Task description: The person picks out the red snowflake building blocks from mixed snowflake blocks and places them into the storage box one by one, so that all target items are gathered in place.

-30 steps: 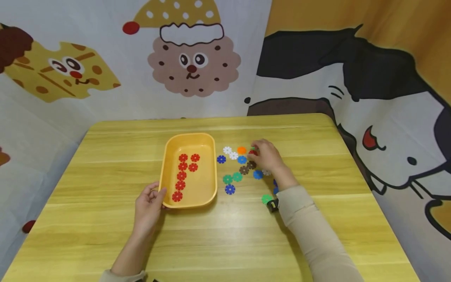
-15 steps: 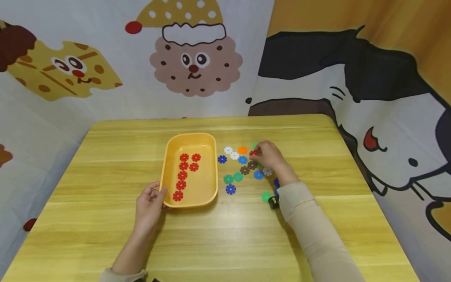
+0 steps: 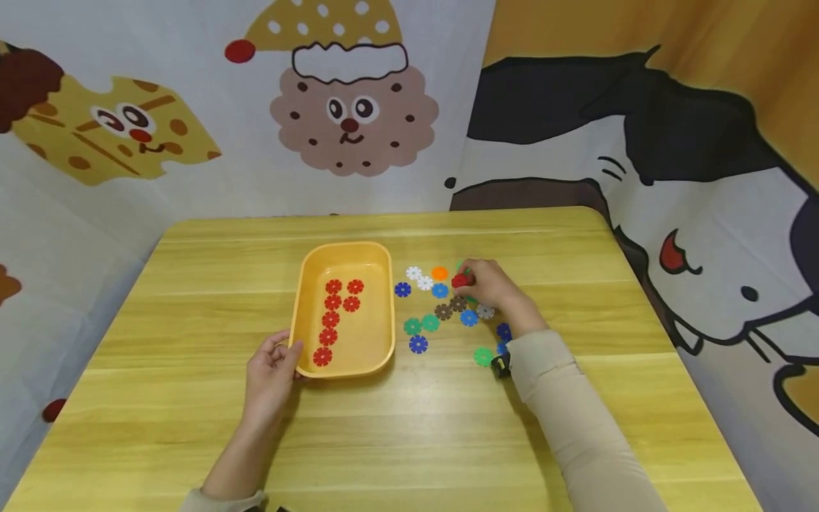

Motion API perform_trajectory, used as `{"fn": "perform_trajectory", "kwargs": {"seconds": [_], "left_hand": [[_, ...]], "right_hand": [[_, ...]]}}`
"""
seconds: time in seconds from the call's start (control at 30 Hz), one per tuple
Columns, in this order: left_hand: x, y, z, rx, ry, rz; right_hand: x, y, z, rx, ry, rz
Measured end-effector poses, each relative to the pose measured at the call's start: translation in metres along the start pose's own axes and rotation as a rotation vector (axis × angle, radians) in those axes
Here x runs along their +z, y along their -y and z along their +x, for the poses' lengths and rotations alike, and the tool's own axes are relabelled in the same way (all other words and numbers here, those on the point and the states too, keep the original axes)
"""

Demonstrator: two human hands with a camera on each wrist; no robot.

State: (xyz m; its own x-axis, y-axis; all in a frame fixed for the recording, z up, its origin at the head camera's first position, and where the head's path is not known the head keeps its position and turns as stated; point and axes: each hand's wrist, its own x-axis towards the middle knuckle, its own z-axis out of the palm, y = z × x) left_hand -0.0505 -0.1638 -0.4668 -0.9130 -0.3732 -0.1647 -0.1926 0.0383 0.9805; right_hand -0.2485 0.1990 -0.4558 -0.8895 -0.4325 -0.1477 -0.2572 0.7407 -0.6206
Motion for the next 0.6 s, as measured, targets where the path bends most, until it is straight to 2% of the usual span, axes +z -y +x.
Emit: {"fn": "perform_trajectory", "kwargs": {"seconds": [0.1, 0.4, 0.6], "left_hand": [[0.0, 0.0, 0.0, 0.002, 0.001, 0.001], [0.0, 0.001, 0.001, 0.005, -0.005, 0.003], [0.0, 0.002, 0.001, 0.012, -0.004, -0.003]], "right_hand": [[0.0, -0.001, 0.0, -0.032, -0.001, -0.029], [0.007, 0.004, 0.002, -0.055, -0.039, 0.045], [0.012, 0.008, 0.004, -0.076, -0.062, 0.058]]}}
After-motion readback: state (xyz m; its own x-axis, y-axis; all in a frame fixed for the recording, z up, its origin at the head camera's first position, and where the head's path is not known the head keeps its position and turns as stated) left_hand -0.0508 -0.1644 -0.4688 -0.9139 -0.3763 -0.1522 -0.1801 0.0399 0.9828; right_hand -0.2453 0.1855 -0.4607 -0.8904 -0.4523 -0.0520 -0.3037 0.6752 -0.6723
